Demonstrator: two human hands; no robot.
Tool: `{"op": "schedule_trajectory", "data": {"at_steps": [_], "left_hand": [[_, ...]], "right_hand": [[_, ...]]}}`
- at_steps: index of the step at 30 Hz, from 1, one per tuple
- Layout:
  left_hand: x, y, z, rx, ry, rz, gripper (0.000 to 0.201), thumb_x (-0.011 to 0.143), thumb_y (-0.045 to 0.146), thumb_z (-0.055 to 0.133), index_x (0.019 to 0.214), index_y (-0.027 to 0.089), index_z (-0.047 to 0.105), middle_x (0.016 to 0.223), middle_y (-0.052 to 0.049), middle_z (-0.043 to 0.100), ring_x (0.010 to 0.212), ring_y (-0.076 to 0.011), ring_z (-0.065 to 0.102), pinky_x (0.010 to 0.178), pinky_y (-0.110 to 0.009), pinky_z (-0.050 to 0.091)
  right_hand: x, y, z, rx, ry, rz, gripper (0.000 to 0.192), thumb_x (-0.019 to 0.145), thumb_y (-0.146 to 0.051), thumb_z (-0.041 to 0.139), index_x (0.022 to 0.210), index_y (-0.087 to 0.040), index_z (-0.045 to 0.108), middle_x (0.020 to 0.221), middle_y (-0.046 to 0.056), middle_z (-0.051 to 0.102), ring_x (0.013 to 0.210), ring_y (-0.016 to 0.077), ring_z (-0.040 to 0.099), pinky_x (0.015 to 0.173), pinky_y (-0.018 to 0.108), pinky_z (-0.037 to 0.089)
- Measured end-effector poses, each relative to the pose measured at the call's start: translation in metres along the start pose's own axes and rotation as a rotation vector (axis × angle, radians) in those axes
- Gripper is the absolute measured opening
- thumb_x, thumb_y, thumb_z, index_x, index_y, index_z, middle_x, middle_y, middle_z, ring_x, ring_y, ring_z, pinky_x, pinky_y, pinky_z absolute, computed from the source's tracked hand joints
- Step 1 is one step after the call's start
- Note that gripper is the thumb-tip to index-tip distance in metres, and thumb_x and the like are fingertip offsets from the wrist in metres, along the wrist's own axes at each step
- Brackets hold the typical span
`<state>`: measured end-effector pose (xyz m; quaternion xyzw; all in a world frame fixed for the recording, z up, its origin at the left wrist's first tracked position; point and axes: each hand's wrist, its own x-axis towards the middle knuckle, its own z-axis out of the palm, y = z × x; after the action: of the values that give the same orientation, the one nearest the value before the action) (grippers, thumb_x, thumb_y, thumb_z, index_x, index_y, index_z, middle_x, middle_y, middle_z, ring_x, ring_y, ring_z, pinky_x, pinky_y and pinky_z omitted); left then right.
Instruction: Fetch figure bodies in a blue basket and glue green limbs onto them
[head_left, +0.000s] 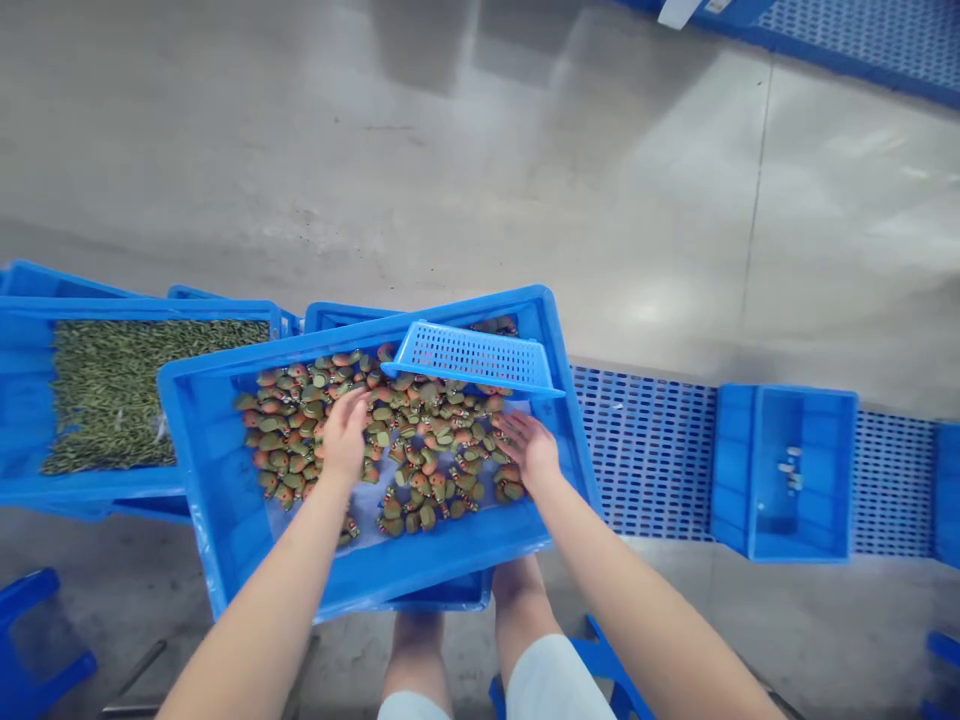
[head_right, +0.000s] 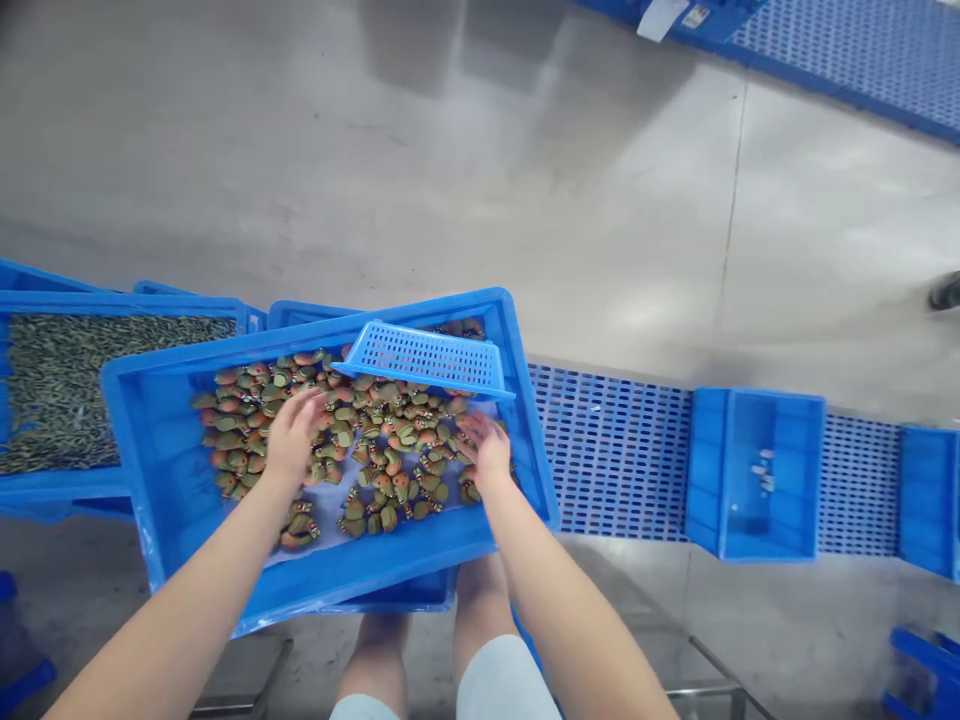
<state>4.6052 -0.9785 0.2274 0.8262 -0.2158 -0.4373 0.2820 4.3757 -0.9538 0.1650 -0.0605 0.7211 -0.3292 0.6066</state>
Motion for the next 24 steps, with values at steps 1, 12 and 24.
{"op": "schedule_trajectory", "data": {"at_steps": [1, 12, 24], "left_hand": [[0.002, -0.006, -0.015, 0.084, 0.078, 0.012, 0.029, 0.086, 0.024, 0.048, 0.112, 0.015, 0.053, 0.123, -0.01, 0.053, 0.116, -0.0247, 0.046, 0.096, -0.048, 0.035], [-0.015, -0.098, -0.083, 0.656, 0.1, -0.334, 0.033, 0.082, 0.026, 0.055, 0.113, 0.017, 0.052, 0.125, -0.009, 0.049, 0.11, -0.0269, 0.048, 0.09, -0.051, 0.039], [-0.047, -0.124, -0.016, 0.126, -0.149, -0.521, 0.026, 0.086, 0.031, 0.049, 0.107, 0.019, 0.055, 0.117, -0.008, 0.055, 0.099, -0.021, 0.055, 0.084, -0.043, 0.046]], "right_hand": [[0.0, 0.003, -0.013, -0.093, 0.041, -0.026, 0.03, 0.088, -0.037, 0.048, 0.108, -0.015, 0.054, 0.108, 0.008, 0.057, 0.095, 0.0201, 0.057, 0.082, 0.042, 0.047], [-0.005, 0.04, -0.041, -0.873, -0.03, -0.038, 0.035, 0.085, -0.026, 0.056, 0.118, -0.018, 0.048, 0.123, 0.008, 0.047, 0.111, 0.0262, 0.046, 0.093, 0.051, 0.036], [-0.007, 0.081, -0.022, -0.57, -0.223, 0.122, 0.02, 0.086, -0.027, 0.053, 0.102, -0.016, 0.057, 0.11, 0.007, 0.056, 0.097, 0.0196, 0.055, 0.084, 0.041, 0.046]]}}
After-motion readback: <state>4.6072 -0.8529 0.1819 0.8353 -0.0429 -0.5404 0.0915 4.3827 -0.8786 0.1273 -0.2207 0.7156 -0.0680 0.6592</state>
